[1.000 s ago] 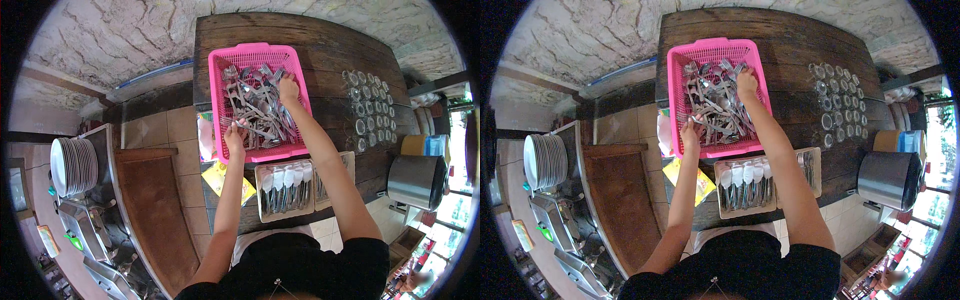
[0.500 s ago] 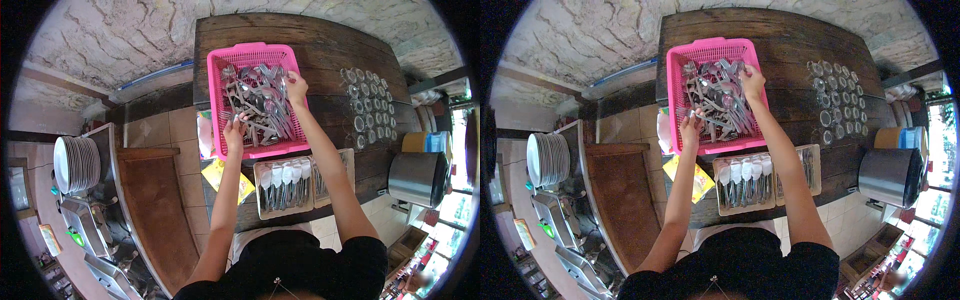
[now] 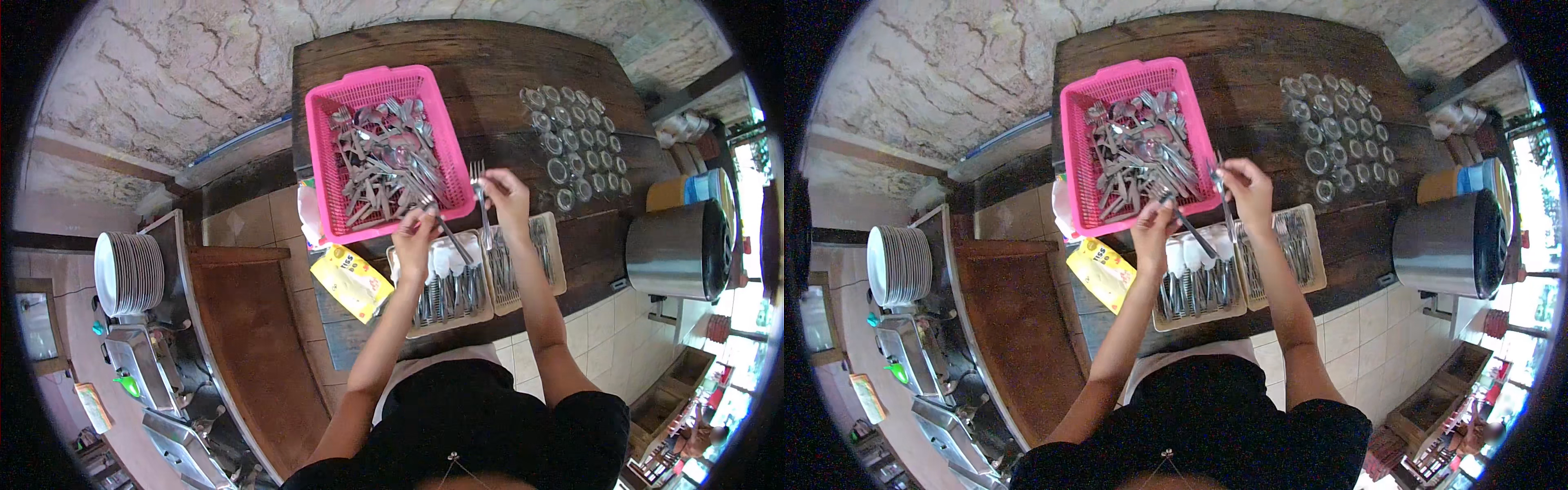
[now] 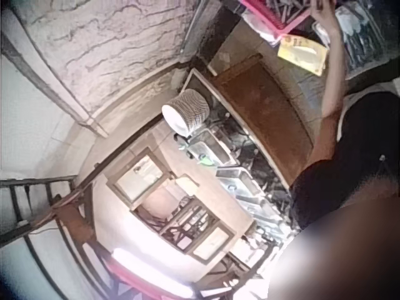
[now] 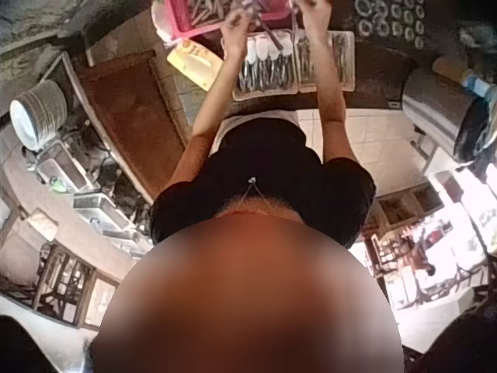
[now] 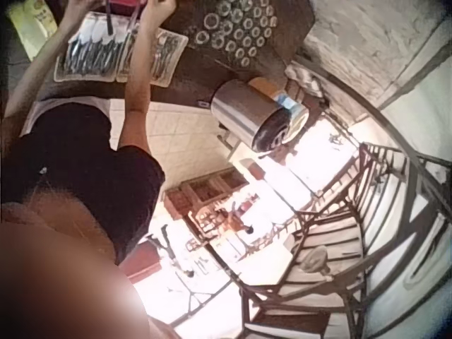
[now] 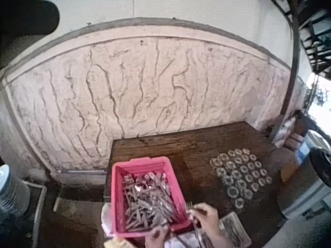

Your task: Sorting and wiping clean silverware into a service tray.

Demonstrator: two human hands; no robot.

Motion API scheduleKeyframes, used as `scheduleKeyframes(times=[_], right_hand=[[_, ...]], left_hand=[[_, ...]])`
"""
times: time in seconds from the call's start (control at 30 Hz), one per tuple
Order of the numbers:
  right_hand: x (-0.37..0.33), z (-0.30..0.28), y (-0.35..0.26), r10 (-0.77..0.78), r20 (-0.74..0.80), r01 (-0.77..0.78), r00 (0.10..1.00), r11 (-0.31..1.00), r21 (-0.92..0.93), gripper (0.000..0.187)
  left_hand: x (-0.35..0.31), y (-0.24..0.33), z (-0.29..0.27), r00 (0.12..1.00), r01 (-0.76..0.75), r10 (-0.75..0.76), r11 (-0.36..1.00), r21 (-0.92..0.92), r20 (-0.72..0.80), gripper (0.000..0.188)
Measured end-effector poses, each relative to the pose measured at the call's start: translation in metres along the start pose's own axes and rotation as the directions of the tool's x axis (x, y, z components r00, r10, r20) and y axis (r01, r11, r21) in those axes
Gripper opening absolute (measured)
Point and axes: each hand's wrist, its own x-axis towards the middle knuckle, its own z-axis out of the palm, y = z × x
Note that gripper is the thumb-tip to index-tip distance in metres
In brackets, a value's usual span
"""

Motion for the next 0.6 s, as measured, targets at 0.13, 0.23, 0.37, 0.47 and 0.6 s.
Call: scheduleKeyframes(times=[0.13, 0.23, 0.37, 0.47, 0.6], right_hand=[[-0.038, -0.035, 0.018, 0.12, 0.0, -0.119, 0.993, 0.987, -0.109, 0.011], [-0.059, -0.065, 0.038, 0.18, -0.077, -0.181, 0.981, 0.983, -0.01, 0.011], [-0.073, -0.114, 0.075, 0.171, -0.163, -0.189, 0.972, 0.976, -0.105, 0.012], [-0.082, -0.135, 0.091, 0.2, -0.146, -0.226, 0.969, 0.955, -0.19, 0.013], [-0.089, -0.152, 0.107, 0.209, -0.233, -0.24, 0.95, 0.964, -0.114, 0.013]], left_hand=[[-0.035, -0.037, 0.022, 0.991, 0.114, -0.118, 0.991, 0.069, 0.059, 0.009], [-0.052, -0.075, 0.025, 0.977, 0.19, -0.202, 0.97, 0.155, 0.063, 0.01], [-0.064, -0.128, 0.037, 0.974, 0.167, -0.202, 0.945, 0.281, 0.1, 0.01], [-0.068, -0.16, 0.045, 0.966, 0.219, -0.251, 0.915, 0.338, 0.055, 0.012], [-0.059, -0.193, 0.06, 0.975, 0.184, -0.214, 0.927, 0.326, 0.059, 0.013]])
